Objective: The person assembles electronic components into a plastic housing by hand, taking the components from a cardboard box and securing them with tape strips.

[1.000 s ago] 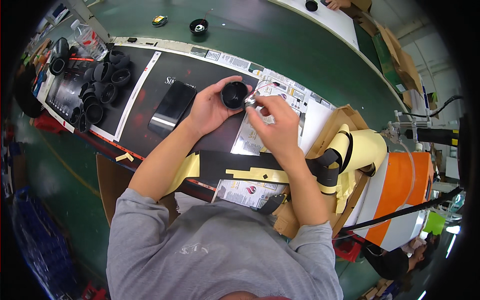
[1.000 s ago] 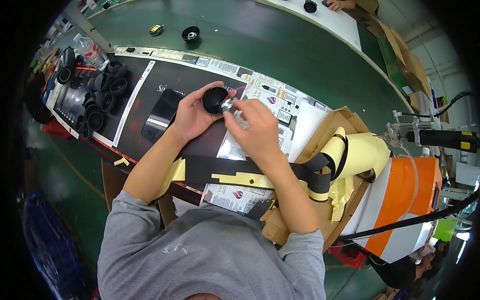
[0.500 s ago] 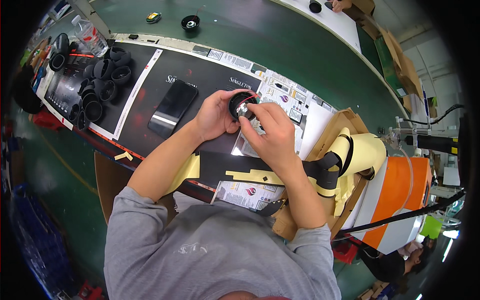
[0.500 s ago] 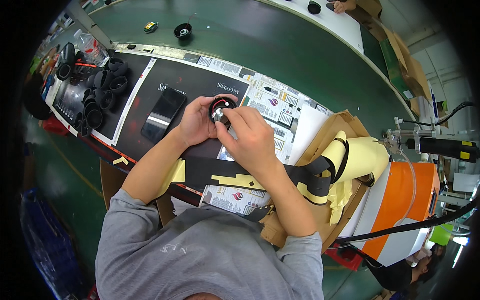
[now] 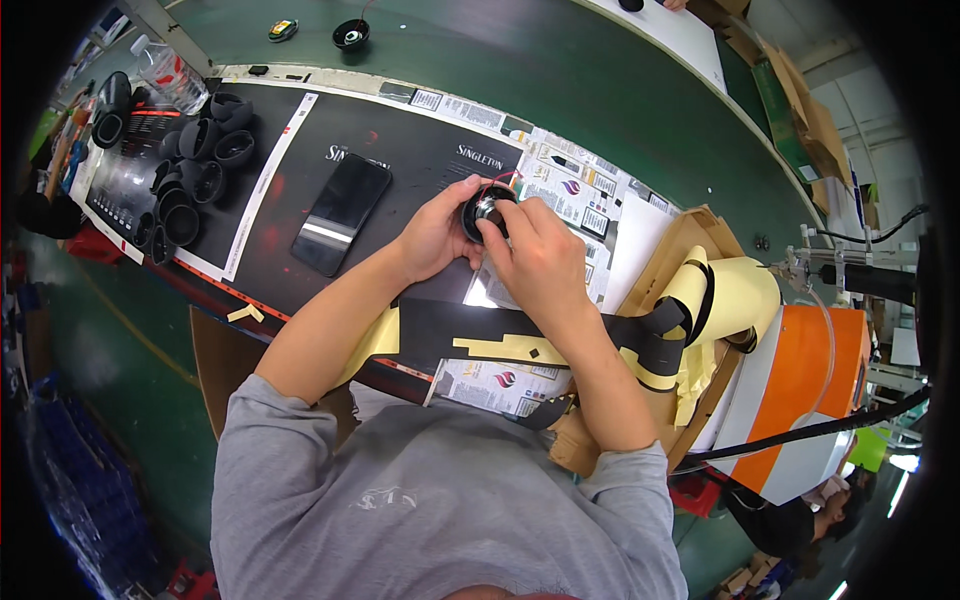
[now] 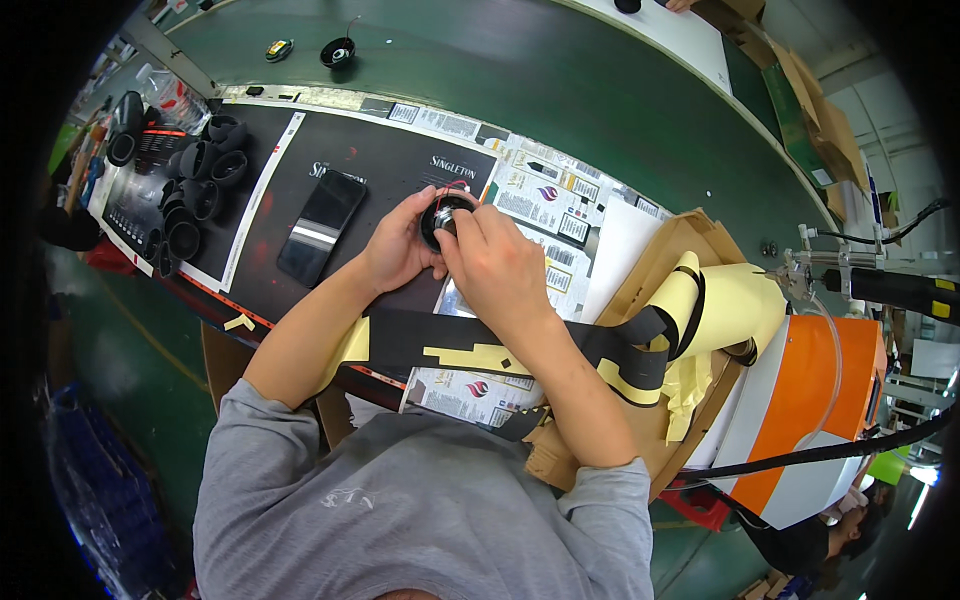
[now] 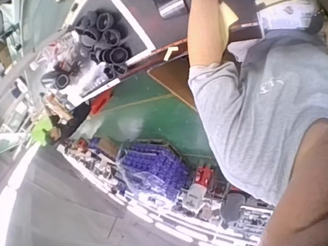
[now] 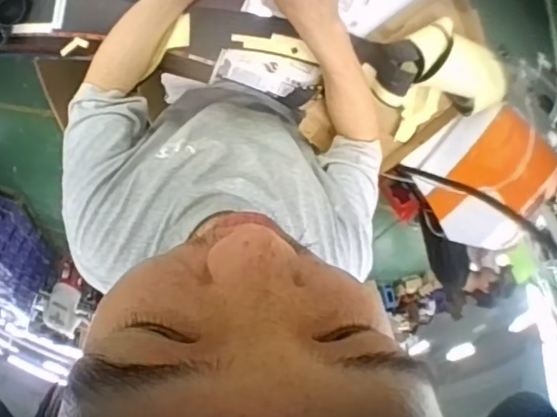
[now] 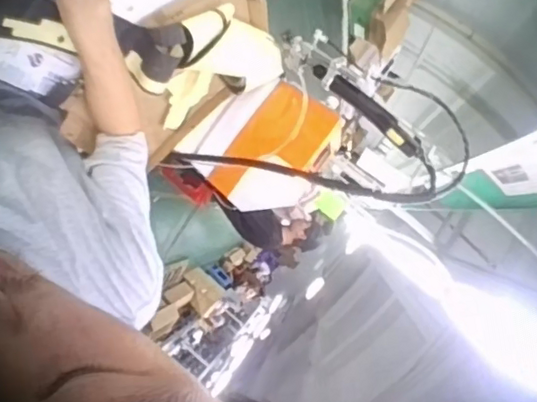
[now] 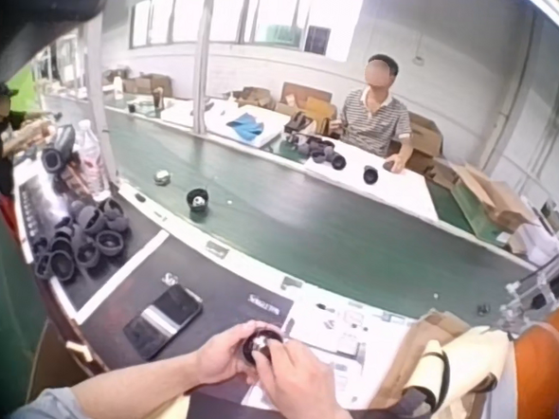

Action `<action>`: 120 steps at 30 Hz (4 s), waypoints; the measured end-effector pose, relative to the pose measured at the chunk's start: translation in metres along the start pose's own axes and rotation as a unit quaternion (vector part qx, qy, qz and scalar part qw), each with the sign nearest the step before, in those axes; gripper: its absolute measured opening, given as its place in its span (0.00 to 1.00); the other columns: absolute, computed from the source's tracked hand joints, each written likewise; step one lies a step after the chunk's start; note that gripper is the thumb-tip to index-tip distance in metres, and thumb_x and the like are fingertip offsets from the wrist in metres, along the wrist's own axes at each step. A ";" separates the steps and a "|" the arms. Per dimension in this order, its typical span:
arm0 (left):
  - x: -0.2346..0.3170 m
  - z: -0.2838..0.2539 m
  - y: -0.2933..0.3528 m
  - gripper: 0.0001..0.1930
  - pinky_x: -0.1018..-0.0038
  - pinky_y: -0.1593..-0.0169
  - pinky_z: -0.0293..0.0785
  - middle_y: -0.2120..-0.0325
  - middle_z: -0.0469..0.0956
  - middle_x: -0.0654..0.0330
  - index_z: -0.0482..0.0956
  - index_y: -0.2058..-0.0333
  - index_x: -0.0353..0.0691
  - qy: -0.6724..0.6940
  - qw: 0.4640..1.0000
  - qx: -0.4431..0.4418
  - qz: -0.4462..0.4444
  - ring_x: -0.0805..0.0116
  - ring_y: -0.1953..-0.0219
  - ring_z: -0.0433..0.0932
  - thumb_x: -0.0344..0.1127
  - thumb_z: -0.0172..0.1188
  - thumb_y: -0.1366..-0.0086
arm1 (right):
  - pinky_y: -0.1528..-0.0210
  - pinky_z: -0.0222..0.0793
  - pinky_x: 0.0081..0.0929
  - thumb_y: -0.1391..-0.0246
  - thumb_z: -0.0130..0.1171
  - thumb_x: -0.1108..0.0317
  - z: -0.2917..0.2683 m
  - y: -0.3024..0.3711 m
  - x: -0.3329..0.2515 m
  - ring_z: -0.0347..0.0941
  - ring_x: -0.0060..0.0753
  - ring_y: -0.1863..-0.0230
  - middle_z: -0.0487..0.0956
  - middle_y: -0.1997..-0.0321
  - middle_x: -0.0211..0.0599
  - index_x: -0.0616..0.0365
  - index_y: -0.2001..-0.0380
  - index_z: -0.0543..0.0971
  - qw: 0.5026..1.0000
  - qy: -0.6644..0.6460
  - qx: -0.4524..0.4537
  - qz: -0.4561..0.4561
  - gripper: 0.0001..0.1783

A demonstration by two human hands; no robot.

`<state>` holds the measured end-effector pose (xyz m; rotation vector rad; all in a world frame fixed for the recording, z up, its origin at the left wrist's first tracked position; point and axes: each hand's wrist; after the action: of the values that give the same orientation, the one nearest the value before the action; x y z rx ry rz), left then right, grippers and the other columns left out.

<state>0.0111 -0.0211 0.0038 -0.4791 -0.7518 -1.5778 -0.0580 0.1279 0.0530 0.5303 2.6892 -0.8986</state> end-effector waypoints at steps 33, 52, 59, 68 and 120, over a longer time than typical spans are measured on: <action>0.003 -0.001 0.002 0.14 0.74 0.71 0.76 0.71 0.78 0.58 0.79 0.58 0.35 -0.661 0.600 0.160 0.421 0.63 0.73 0.78 0.34 0.65 0.42 | 0.68 0.72 0.19 0.47 0.63 0.68 0.022 -0.002 0.035 0.78 0.21 0.71 0.81 0.64 0.35 0.66 0.55 0.79 0.835 -0.389 0.015 0.390 0.17; -0.006 0.004 -0.010 0.15 0.68 0.64 0.75 0.73 0.76 0.57 0.79 0.63 0.34 -0.659 0.568 0.104 0.483 0.59 0.69 0.77 0.22 0.61 0.54 | 0.75 0.71 0.22 0.39 0.55 0.57 0.020 0.007 0.023 0.74 0.25 0.80 0.78 0.75 0.41 0.71 0.40 0.63 0.875 -0.398 -0.096 0.260 0.32; -0.010 0.004 -0.008 0.12 0.69 0.65 0.75 0.74 0.77 0.58 0.80 0.65 0.36 -0.666 0.587 0.077 0.455 0.61 0.70 0.77 0.24 0.63 0.51 | 0.77 0.68 0.22 0.38 0.52 0.55 0.021 0.011 0.025 0.72 0.23 0.81 0.76 0.74 0.38 0.65 0.43 0.67 0.858 -0.405 -0.110 0.294 0.27; -0.016 0.013 -0.011 0.09 0.76 0.75 0.75 0.77 0.78 0.60 0.81 0.70 0.36 -0.612 0.665 0.139 0.404 0.69 0.77 0.77 0.28 0.68 0.52 | 0.70 0.67 0.18 0.31 0.37 0.53 0.032 0.015 0.021 0.67 0.16 0.70 0.73 0.70 0.32 0.59 0.54 0.70 0.784 -0.529 -0.041 0.323 0.21; -0.001 0.019 -0.006 0.19 0.75 0.67 0.82 0.57 0.76 0.54 0.68 0.46 0.34 -0.170 0.970 0.145 0.097 0.68 0.60 0.80 0.34 0.55 0.33 | 0.69 0.71 0.31 0.44 0.58 0.65 -0.057 0.046 0.008 0.76 0.35 0.72 0.76 0.66 0.39 0.59 0.65 0.78 0.978 -0.055 -0.167 0.111 0.09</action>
<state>0.0029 -0.0065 0.0151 -0.5947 -1.1421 -1.1924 -0.0531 0.1993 0.0709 0.6633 2.5412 -0.3927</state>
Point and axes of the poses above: each hand's wrist, its own y-axis away from the middle knuckle, its own z-axis out of the palm, x = y × z
